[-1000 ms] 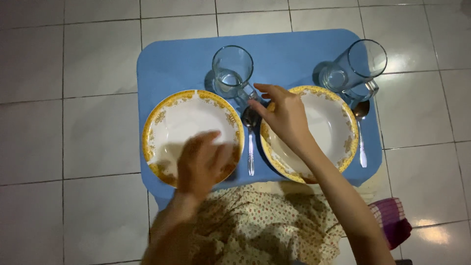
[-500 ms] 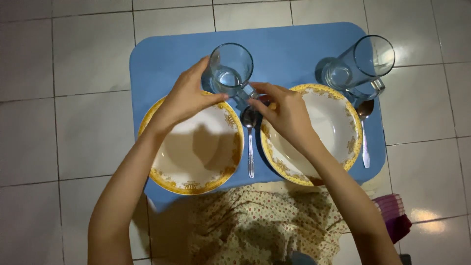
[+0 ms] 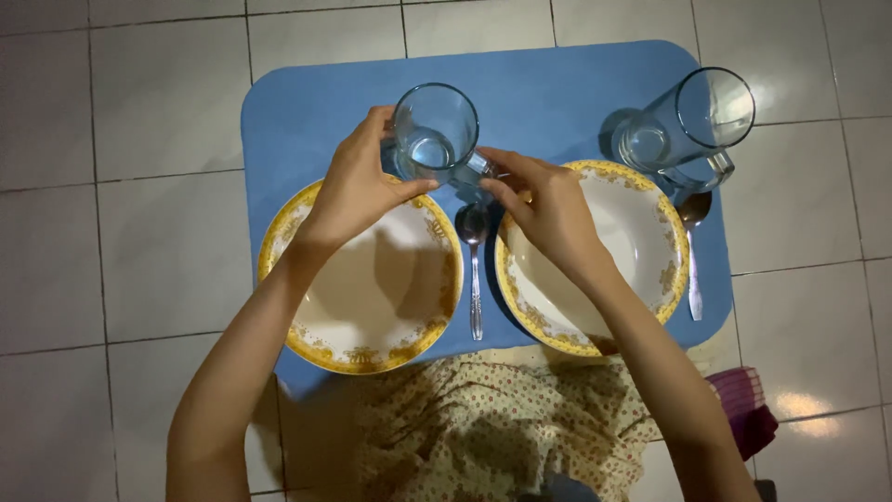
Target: The person arranges two plates, two glasses, and two spoons on a blue tray. They repeatedly reposition the items to achieve a symmetrical layout, handling each object individually and adjusting placement multiple times.
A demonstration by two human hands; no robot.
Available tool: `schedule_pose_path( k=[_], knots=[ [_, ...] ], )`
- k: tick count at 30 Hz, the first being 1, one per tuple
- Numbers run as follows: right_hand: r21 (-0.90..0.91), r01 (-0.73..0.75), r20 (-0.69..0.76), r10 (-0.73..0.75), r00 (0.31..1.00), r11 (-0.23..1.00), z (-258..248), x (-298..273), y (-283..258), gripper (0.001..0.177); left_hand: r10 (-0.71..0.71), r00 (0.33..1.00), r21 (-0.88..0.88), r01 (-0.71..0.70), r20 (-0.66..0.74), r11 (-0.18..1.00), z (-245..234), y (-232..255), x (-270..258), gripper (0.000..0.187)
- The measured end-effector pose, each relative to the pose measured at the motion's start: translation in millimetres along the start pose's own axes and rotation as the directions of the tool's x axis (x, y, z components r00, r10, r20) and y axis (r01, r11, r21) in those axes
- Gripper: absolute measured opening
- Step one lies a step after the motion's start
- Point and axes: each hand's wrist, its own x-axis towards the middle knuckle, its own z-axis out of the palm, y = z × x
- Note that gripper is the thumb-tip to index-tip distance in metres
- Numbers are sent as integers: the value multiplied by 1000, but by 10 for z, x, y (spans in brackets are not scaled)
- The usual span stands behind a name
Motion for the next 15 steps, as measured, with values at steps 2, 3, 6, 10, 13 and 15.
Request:
schedule_pose_path(
  k=[2, 3, 6, 10, 13, 15],
  knots=[
    [-19, 49, 16, -49, 999, 999, -15, 30, 16, 33, 30, 1000, 16, -30, -6, 999, 12, 3, 2, 75],
    [-20, 49, 14, -49, 999, 999, 2, 19, 42, 33, 32, 999, 16, -32, -5, 999, 7, 9, 1, 75],
    [-42, 44, -14, -45, 999, 998, 31, -55, 55, 34, 5, 1000, 42, -6, 7, 999, 1, 44, -23, 78],
    [-163, 111, -84, -126, 988, 980, -24, -272, -111, 41, -5, 999, 82, 8, -38, 997, 19, 98, -141, 88],
    [-259, 132, -126, -169, 977, 957, -44, -575, -307, 34, 76, 988, 197, -48, -138, 979, 48, 58, -308, 87],
    [-303, 137, -130, -184, 974, 943, 19, -884, -416, 28, 135, 975, 267, -86, -173, 960, 147, 67, -475, 76]
  ],
)
